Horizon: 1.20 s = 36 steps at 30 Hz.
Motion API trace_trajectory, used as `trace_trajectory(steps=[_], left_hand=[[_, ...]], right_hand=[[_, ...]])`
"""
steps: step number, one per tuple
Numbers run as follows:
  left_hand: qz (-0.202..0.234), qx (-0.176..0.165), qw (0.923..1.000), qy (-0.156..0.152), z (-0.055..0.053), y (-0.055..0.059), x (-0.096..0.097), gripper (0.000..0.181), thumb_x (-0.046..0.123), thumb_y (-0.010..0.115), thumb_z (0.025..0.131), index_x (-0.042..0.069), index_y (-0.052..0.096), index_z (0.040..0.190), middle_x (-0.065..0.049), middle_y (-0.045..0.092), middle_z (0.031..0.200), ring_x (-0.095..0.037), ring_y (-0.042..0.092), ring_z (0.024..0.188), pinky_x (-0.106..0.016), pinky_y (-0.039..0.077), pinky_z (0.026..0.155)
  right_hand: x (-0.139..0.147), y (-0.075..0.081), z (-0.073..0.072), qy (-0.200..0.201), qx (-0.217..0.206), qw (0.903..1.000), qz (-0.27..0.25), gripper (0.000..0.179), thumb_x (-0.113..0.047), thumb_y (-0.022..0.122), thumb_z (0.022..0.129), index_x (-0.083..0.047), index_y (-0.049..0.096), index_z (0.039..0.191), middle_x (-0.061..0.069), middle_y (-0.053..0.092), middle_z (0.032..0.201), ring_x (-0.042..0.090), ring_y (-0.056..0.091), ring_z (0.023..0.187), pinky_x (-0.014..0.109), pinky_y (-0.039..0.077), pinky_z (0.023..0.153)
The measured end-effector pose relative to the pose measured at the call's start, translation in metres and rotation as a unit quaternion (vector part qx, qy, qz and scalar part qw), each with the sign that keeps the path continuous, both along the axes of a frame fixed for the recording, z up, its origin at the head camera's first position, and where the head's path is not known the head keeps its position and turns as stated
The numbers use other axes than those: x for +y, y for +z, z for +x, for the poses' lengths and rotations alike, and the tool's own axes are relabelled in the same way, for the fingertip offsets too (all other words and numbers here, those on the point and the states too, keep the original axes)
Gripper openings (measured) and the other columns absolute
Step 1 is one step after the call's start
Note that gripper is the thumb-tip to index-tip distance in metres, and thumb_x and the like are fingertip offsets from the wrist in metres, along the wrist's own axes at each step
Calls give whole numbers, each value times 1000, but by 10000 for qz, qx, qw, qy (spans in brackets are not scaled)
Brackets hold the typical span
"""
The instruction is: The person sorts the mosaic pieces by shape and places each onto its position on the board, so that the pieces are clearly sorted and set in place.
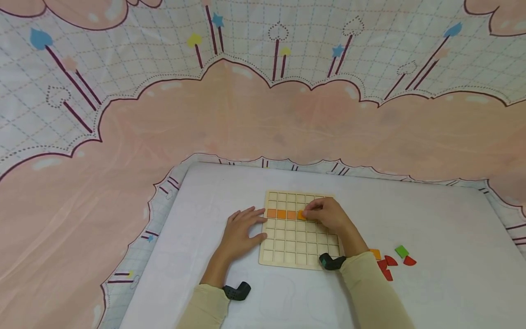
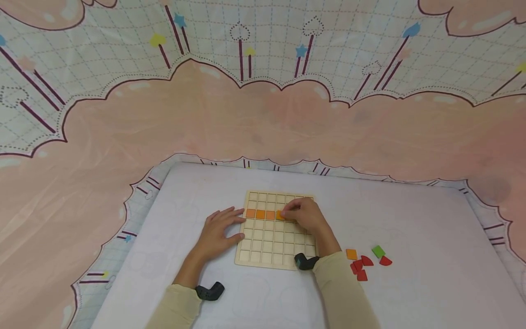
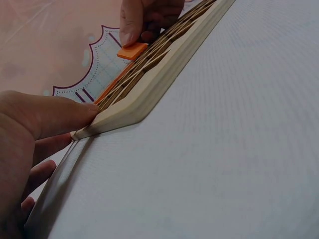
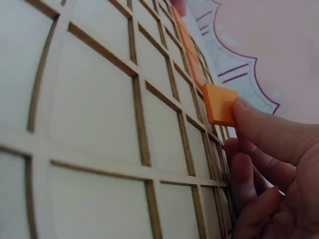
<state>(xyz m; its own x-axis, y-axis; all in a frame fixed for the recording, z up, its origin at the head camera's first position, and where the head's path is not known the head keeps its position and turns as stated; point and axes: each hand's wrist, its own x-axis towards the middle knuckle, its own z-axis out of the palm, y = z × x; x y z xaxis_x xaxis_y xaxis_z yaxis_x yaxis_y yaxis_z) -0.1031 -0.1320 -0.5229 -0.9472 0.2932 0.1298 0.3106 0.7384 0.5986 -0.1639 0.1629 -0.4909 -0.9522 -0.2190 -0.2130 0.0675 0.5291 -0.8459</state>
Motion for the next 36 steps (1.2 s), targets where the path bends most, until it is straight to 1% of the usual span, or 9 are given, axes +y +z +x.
trace_trajectory(steps=[8,11,15,18,22,27,31,36], left_hand=[[6,6,10000,-11,0,1,-1,41,30,80,85,23,72,124,7,58,150,-22,42,149,-59,23,123],[-3,-7,10000,-11,-1,1,-2,41,30,80,85,23,72,125,8,58,150,-22,42,149,-58,22,123],[21,0,10000,-25,-1,1,-2,41,30,80,85,23,72,124,7,58,150,-22,42,148,-58,22,123],[53,1,10000,-33,-1,0,-1,41,30,80,85,23,72,124,7,58,150,-23,42,148,-59,22,123],[31,12,10000,-26,-1,0,-1,41,30,80,85,23,72,124,7,58,150,-22,42,148,-59,23,123],[22,35,10000,-26,-1,-1,-1,40,30,80,85,23,72,124,7,58,150,-23,43,148,-59,23,123],[45,24,10000,-35,-1,-1,0,41,29,80,85,23,72,124,7,58,150,-23,43,148,-59,22,123],[38,17,10000,-18,-1,-1,0,40,30,80,85,23,72,124,7,58,150,-23,43,148,-59,23,123]], right_hand=[[-6,0,-1,-134,4,9997,218,13,-20,81,87,-9,77,90,3,69,87,19,56,80,31,46,75],[-8,0,-1,-138,81,9993,346,12,-21,81,87,-11,77,89,2,68,85,19,55,79,31,45,75],[-9,1,-1,-130,284,9980,541,11,-23,82,85,-14,77,86,2,68,83,20,53,77,32,43,72],[-10,1,0,-147,377,9969,678,11,-24,83,85,-16,77,83,1,69,84,19,54,77,32,42,72],[-11,1,0,-186,426,9955,829,12,-24,83,84,-16,76,81,1,70,85,19,55,79,31,42,74],[-12,1,2,-215,451,9931,1058,14,-27,83,86,-16,74,83,2,68,82,18,54,77,31,41,70],[-11,1,3,-218,344,9945,961,17,-29,83,85,-16,73,89,2,65,81,19,52,75,31,41,68],[-8,-1,3,-141,224,9972,703,26,-26,87,79,-15,74,99,3,66,89,19,51,74,32,42,67]])
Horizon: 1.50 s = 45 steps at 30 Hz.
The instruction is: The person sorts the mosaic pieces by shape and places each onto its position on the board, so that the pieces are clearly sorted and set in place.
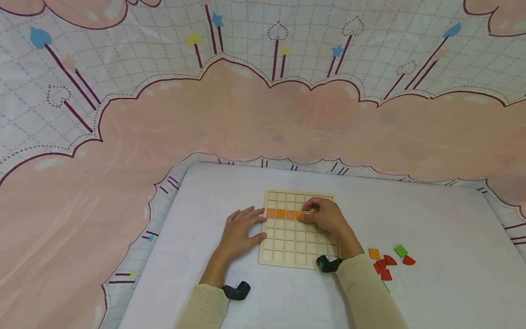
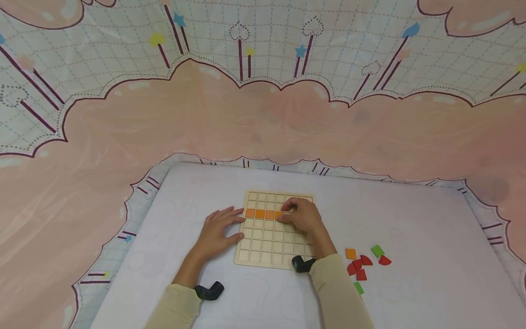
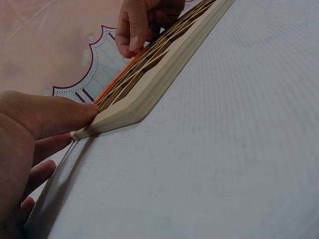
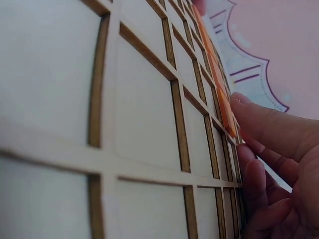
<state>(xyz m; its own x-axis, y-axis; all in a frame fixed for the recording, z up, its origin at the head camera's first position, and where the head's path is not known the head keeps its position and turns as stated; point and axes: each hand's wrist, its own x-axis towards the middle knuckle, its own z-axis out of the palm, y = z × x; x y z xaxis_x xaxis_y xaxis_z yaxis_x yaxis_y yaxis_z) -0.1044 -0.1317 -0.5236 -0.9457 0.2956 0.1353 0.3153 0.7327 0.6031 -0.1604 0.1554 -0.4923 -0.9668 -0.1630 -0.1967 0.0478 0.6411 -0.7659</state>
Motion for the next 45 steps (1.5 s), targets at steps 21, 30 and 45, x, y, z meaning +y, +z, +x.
trace_trajectory(steps=[21,30,45], left_hand=[[-37,-17,10000,34,1,0,0,41,30,80,85,23,72,124,8,58,150,-22,42,148,-58,23,123],[-50,-26,10000,37,1,2,0,40,29,80,85,23,73,124,7,58,149,-22,42,148,-59,23,123],[-55,-70,10000,23,1,2,0,41,30,79,85,23,72,124,6,58,149,-22,42,148,-59,22,123]], right_hand=[[3,-1,3,66,-15,9999,-93,24,-21,87,79,-14,76,99,2,59,75,20,50,71,32,42,66],[2,1,4,3,51,10000,-35,26,-21,87,79,-13,78,101,3,62,75,19,52,71,32,43,66],[54,24,10,580,-210,9981,-9,30,-32,80,88,-14,77,112,6,71,102,19,60,90,32,49,79]])
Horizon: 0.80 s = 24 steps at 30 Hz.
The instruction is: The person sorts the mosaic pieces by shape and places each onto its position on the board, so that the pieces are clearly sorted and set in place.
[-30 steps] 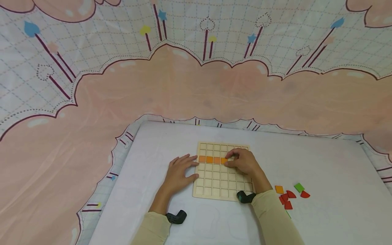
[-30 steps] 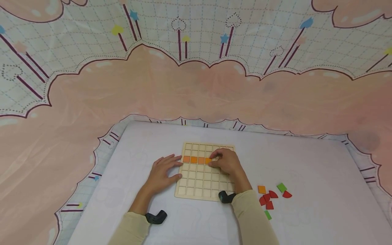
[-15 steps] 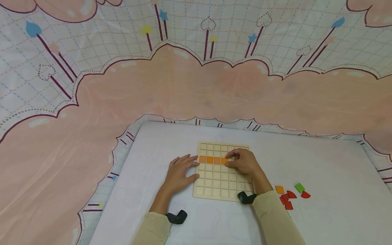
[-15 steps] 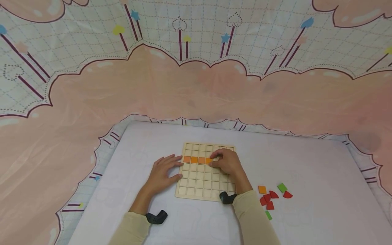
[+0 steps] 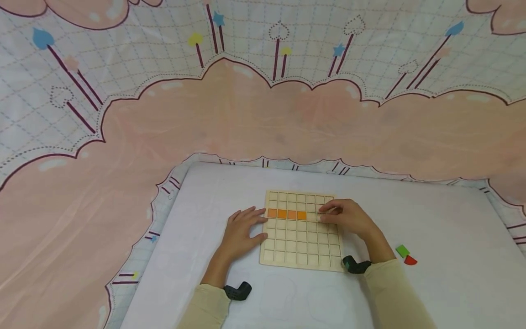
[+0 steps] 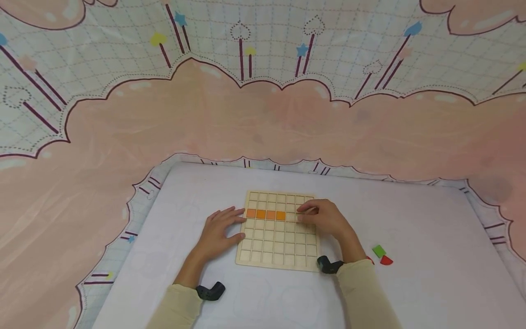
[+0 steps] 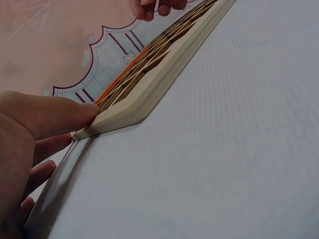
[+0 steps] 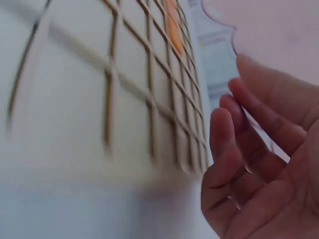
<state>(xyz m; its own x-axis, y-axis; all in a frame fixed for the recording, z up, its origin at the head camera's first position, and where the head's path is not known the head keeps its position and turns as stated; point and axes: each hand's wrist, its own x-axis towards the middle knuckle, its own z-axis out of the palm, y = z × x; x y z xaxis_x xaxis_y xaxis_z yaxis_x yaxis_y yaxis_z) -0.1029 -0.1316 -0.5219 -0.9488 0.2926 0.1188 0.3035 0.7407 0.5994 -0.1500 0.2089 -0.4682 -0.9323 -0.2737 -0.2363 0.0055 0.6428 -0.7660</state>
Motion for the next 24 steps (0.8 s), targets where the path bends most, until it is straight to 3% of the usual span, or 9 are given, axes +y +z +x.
trace_trajectory(steps=[11,15,24], left_hand=[[-34,50,10000,-26,0,0,-1,41,31,79,85,23,72,124,6,58,150,-23,43,148,-58,23,123],[-52,10,10000,-34,0,0,-2,41,31,78,86,23,72,125,6,57,150,-23,42,149,-58,23,123],[-18,-2,10000,-64,0,0,-1,42,32,78,86,23,72,126,7,57,151,-23,42,149,-58,22,123]], right_hand=[[75,33,22,57,-86,9971,754,34,-39,74,92,-14,75,116,6,71,111,25,61,103,33,51,82],[96,36,31,24,-152,9936,1115,40,-43,74,91,-13,74,118,8,69,114,28,58,109,32,51,79],[147,27,48,-37,-373,9894,1403,43,-45,72,92,-12,73,120,7,69,113,29,57,109,33,50,77]])
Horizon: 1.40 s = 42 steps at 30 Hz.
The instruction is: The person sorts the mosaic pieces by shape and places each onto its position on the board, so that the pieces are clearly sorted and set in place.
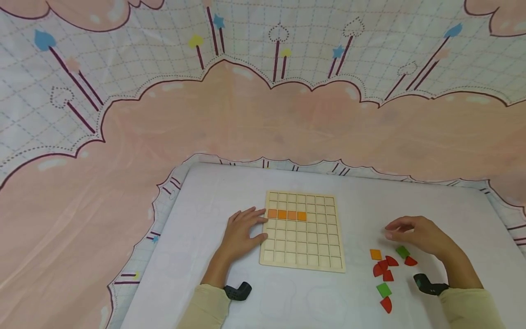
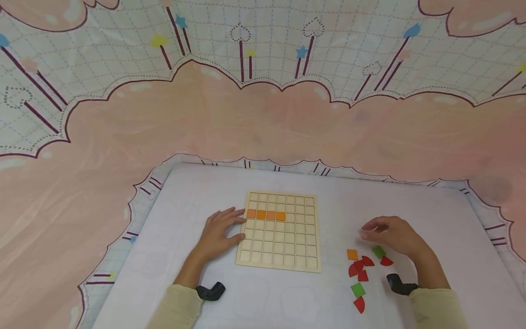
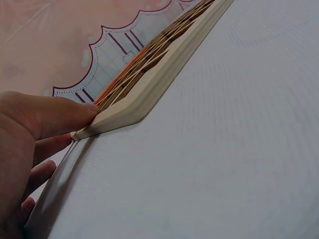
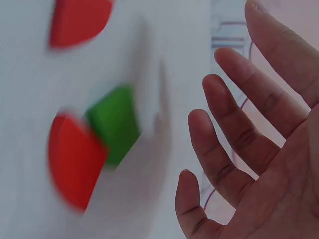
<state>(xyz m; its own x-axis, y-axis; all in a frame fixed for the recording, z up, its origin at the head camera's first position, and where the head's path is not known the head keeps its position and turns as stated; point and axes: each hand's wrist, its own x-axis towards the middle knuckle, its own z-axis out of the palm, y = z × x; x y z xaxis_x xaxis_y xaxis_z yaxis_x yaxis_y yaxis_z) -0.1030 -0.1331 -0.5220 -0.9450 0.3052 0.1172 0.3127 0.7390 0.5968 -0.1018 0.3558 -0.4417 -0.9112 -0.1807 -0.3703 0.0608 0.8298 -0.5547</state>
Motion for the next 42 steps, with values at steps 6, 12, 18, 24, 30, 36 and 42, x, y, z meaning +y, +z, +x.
trace_trajectory(steps=[6,12,18,24,30,36,42], left_hand=[[-4,-7,10000,-12,-1,-1,0,42,32,78,86,23,71,126,7,57,151,-23,42,149,-57,22,123],[18,-4,10000,-42,-2,0,2,41,32,78,86,22,71,126,6,57,151,-24,42,149,-58,22,123],[-60,20,10000,-10,-2,0,0,41,32,78,86,23,72,126,7,57,150,-23,42,149,-58,23,123],[-47,41,10000,-2,-2,0,0,41,32,78,86,23,72,125,7,57,151,-23,42,149,-58,23,123],[-36,50,10000,-15,-1,1,-1,41,32,78,86,22,72,126,7,57,151,-23,42,149,-58,23,123],[-40,36,10000,-5,-1,1,-1,41,32,78,86,22,72,126,7,57,151,-23,42,149,-58,23,123],[-52,22,10000,7,0,1,0,41,32,78,86,22,72,126,7,57,150,-23,42,149,-58,23,123]], right_hand=[[20,-12,5,-95,-250,9996,83,42,-42,73,92,-10,73,120,8,70,114,26,58,105,32,50,79],[26,-23,8,-279,-342,9990,-4,43,-40,77,89,-9,73,119,7,65,102,23,53,97,32,49,76],[28,-26,6,-37,-270,9995,-134,43,-36,82,85,-10,72,117,9,62,113,23,49,102,27,50,78],[36,-27,6,176,-343,9989,-260,40,-32,84,83,-13,71,115,7,59,113,10,48,99,22,48,80],[40,-28,7,307,-214,9990,-253,36,-26,84,82,-13,71,113,6,60,114,12,49,100,20,48,80],[34,-27,7,234,-45,9997,-40,29,-28,80,87,-13,71,110,3,61,105,13,50,94,23,47,76],[30,-24,8,200,-112,9997,-72,37,-30,82,85,-10,70,114,4,61,105,9,48,93,22,46,76]])
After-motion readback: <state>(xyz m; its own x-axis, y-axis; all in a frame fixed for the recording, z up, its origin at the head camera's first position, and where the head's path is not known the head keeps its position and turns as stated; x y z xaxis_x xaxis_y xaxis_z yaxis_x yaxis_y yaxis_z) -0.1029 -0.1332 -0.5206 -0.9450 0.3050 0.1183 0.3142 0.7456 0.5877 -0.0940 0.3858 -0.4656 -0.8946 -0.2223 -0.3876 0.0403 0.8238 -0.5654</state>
